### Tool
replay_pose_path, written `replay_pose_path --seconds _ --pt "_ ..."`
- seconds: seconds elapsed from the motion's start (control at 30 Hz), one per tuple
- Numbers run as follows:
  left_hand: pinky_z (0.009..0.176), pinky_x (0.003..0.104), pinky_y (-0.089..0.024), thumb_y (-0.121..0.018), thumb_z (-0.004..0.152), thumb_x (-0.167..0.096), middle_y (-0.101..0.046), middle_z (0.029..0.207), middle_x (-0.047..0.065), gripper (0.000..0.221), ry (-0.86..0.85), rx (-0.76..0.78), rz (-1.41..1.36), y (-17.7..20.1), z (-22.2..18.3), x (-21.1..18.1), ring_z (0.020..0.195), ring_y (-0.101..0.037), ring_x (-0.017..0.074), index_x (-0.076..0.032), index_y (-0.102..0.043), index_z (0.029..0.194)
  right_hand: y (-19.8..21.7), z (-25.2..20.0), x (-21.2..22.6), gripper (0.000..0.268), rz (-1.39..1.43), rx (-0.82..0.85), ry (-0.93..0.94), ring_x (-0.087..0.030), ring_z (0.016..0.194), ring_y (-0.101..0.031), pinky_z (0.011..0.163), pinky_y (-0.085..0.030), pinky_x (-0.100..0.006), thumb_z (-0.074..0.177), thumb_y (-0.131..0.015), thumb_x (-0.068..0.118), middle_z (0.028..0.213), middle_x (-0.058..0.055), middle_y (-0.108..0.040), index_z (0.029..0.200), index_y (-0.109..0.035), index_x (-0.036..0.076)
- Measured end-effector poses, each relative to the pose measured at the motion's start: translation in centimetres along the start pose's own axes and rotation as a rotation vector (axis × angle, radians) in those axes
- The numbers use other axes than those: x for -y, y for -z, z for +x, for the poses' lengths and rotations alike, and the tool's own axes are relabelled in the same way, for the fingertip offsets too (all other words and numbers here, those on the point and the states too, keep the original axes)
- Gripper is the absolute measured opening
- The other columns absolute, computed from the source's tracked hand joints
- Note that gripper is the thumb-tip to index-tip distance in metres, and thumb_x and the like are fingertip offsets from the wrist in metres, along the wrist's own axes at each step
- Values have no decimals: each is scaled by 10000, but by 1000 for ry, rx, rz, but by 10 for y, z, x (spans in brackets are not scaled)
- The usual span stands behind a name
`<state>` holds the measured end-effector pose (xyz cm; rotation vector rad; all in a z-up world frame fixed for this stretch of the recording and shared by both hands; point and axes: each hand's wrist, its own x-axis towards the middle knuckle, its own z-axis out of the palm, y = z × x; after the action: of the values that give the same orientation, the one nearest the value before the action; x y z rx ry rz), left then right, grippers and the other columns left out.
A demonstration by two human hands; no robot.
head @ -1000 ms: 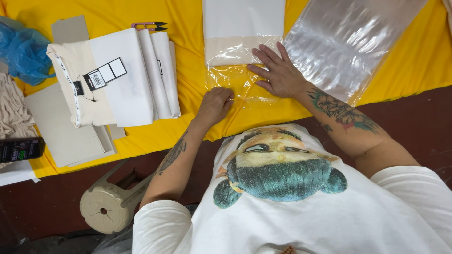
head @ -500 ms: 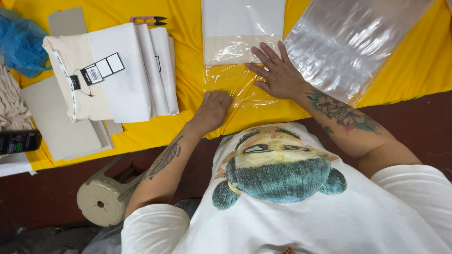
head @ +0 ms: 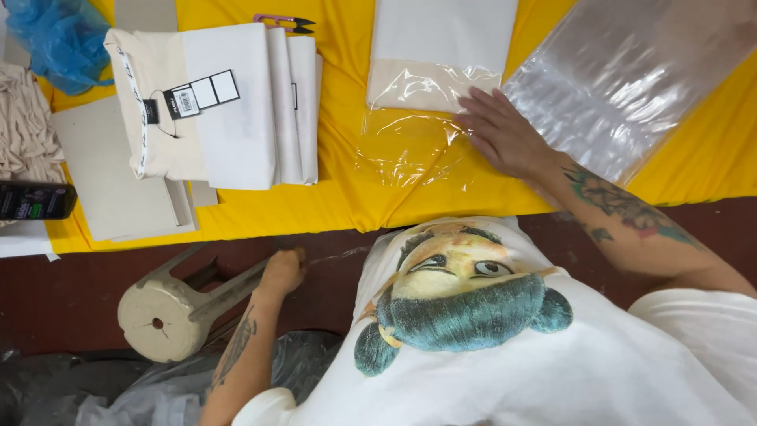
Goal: Packaging folded t-shirts into individual clear plastic bags at a workstation.
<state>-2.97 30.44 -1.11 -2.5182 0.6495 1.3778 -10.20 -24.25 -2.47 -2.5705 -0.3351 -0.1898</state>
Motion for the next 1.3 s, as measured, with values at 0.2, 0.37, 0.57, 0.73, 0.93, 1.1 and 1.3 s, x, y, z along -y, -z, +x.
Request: replay_pose_path --seconds 0.2,0.37,0.57,0.73,0.93,1.1,1.3 --pt "835 456 -654 -656 863 10 -590 1394 323 781 62 324 108 32 -43 -46 1223 -658 425 -117 -385 1584 36 -36 17 370 -276 -47 165 -323 1458 -471 1234 -313 -574 973 -506 183 1528 -41 -545 1332 -583 233" --pt "1065 564 -493 -511 1015 -146 -651 1293 343 407 -434 -87 -247 197 -92 -165 1237 -610 500 51 -610 1357 -5 -30 15 72 -292 -202 222 -288 1357 -561 1180 -384 -565 981 -643 251 1355 -22 -631 982 -666 183" --pt "1081 462 -493 -624 989 -62 -630 1283 239 295 -961 -785 -26 223 48 -216 1285 -571 408 -20 -661 1279 -5 -72 19 207 -311 -183 181 -191 1049 -673 1170 -453 -514 1039 -496 208 935 15 -678 923 -663 168" --pt "1182 579 -300 -616 1054 -233 -465 1511 218 413 -1077 -865 83 278 129 -274 1439 -385 444 -139 -569 1453 -6 -57 18 215 -388 -309 95 -280 1186 -601 1085 -478 -556 1051 -502 144 1217 -67 -609 1202 -643 202" --pt "1181 721 -44 -418 1063 -594 -233 1677 138 608 -1040 -866 284 279 167 -320 1541 -147 413 -311 -403 1601 2 -35 33 175 -274 -255 221 -365 1290 -574 1156 -387 -590 958 -646 115 1311 -145 -637 1131 -664 134" --pt "1163 770 -56 -410 1068 -648 -236 1686 143 622 -977 -993 304 257 177 -323 1553 -148 414 -321 -435 1596 9 -54 49 80 -129 -245 135 -324 1268 -603 1195 -365 -525 1033 -583 51 1264 -138 -684 1020 -660 70" --pt "1169 765 -63 -500 1101 -523 -371 1637 156 511 -1097 -1078 256 246 181 -332 1523 -268 423 -291 -498 1556 23 -80 42 268 -123 -330 89 -395 1155 -654 1026 -573 -503 950 -690 -33 1306 -217 -640 1196 -593 11"
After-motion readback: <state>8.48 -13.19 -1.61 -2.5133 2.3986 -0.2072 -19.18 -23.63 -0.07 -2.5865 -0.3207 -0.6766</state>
